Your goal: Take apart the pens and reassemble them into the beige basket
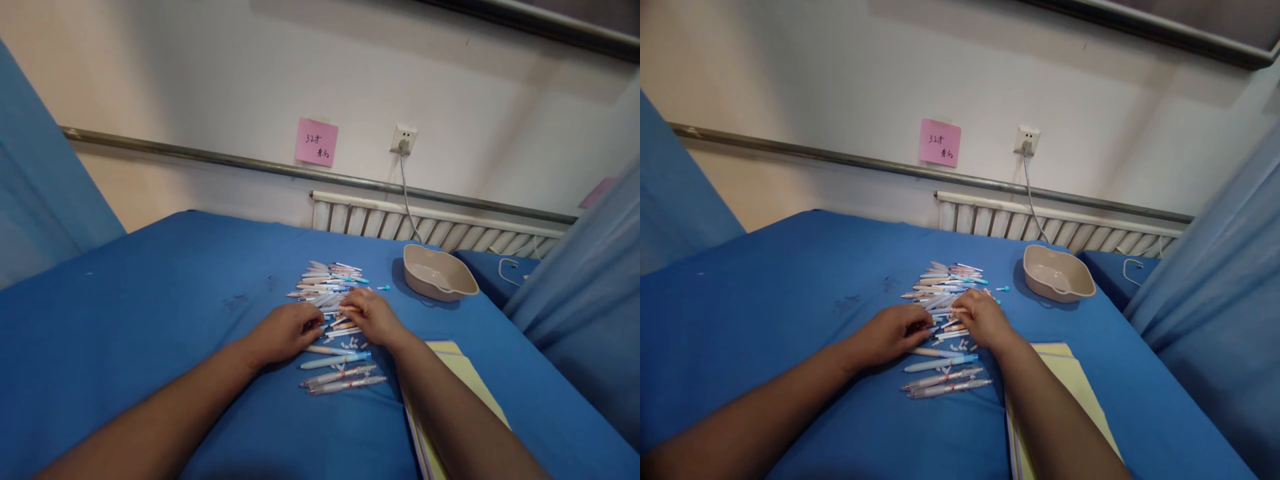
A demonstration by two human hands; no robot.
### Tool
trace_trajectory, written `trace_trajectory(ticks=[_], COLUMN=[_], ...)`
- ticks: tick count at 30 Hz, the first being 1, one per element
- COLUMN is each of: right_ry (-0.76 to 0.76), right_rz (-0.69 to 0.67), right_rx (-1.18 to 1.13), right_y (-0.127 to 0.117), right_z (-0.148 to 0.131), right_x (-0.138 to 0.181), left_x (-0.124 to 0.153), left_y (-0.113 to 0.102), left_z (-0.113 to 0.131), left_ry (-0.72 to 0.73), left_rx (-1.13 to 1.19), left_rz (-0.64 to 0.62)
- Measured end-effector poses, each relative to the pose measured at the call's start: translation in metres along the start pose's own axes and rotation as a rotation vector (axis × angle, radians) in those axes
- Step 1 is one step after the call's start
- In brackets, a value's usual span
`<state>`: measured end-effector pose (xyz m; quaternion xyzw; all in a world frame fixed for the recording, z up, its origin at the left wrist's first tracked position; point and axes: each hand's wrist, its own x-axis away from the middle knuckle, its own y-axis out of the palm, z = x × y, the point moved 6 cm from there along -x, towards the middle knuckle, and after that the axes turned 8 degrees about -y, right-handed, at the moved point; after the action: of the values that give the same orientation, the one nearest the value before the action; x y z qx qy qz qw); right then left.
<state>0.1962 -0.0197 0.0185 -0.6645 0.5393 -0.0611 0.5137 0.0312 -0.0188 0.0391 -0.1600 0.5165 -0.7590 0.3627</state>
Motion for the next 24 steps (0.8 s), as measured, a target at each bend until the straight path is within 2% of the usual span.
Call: trace_trajectory(ticks=[5, 9, 14, 20, 24], right_ry=[0.021, 0.079, 0.172, 0.216, 0.272], right_rz=[0.008, -0.007, -0.024, -0.147, -0.138], right_rx=[0.028, -0.164, -0.436, -0.526, -0.596], right_y=[0.002, 0.014, 0.027, 0.032, 0.034], right_z=[-0.010, -0.009, -0.007, -0.009, -0.005], right_x=[0.000, 0.003, 0.005, 0.005, 0.005], left_x=[0.007, 0.011, 0.010, 0.005, 0.004], left_y=[0.005, 0.009, 0.008, -0.005, -0.010], left_z=[0.015, 0.021, 0.020, 0.018, 0.017], left_ry=[0.139, 0.177, 0.108, 0.044, 0.057], left_rx=[-0.001, -0.092, -0.165, -0.161, -0.070], left_rz=[-0.144, -0.157, -0.073, 0.054, 0.131])
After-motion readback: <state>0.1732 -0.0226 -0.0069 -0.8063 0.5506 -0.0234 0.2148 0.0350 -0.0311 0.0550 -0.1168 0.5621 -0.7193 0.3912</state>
